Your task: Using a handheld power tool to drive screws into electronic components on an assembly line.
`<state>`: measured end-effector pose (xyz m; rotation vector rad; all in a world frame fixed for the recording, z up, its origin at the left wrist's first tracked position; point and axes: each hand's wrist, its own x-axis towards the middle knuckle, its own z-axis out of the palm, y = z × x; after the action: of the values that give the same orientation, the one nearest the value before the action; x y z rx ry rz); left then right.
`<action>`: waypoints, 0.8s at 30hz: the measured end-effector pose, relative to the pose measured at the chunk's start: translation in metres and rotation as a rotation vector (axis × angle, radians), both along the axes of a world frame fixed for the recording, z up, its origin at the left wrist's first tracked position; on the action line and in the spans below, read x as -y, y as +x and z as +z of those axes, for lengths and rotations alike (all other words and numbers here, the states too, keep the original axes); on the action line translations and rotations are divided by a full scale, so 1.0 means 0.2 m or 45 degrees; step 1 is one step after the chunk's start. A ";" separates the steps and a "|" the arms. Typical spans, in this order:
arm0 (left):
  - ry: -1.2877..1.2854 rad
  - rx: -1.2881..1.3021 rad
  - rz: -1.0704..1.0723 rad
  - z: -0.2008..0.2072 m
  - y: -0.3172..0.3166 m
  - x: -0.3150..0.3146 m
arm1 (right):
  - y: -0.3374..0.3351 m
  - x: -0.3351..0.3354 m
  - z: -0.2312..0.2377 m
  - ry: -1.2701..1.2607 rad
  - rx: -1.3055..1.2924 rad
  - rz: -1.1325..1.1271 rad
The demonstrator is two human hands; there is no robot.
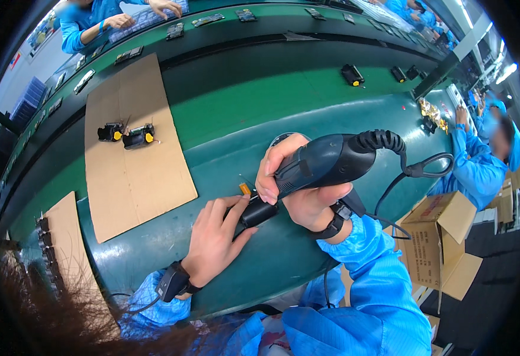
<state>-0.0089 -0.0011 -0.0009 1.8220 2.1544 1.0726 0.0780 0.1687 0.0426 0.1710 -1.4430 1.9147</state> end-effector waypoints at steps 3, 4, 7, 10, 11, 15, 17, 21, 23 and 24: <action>-0.003 0.001 0.006 0.00 0.00 0.00 | 0.00 0.00 -0.01 0.023 0.027 -0.007; -0.003 0.000 0.008 0.00 0.00 0.00 | -0.01 0.00 -0.01 0.026 0.030 -0.011; 0.003 -0.002 0.009 0.00 0.00 0.00 | -0.01 -0.01 -0.03 -0.021 0.029 0.008; -0.005 -0.001 0.009 0.00 0.00 0.00 | -0.01 0.00 -0.04 -0.059 0.039 0.026; -0.007 -0.001 0.013 0.00 0.00 0.00 | -0.02 0.00 -0.04 -0.046 0.053 0.018; -0.003 -0.001 0.018 -0.01 0.00 0.01 | -0.03 0.00 -0.06 -0.015 0.063 0.060; -0.008 0.002 0.019 -0.01 0.00 0.00 | -0.02 0.00 -0.08 0.013 0.098 0.074; -0.009 -0.007 0.028 0.00 0.01 0.01 | -0.02 0.00 -0.08 -0.003 0.100 0.130; -0.007 -0.015 0.027 0.00 0.01 0.01 | -0.02 0.00 -0.08 0.026 0.121 0.135; -0.010 -0.020 0.031 0.00 0.01 0.01 | -0.01 0.00 -0.08 0.030 0.115 0.136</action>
<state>-0.0061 -0.0030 -0.0010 1.8114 2.1915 1.0572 0.0752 0.1680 0.0272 0.1770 -1.5441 2.0147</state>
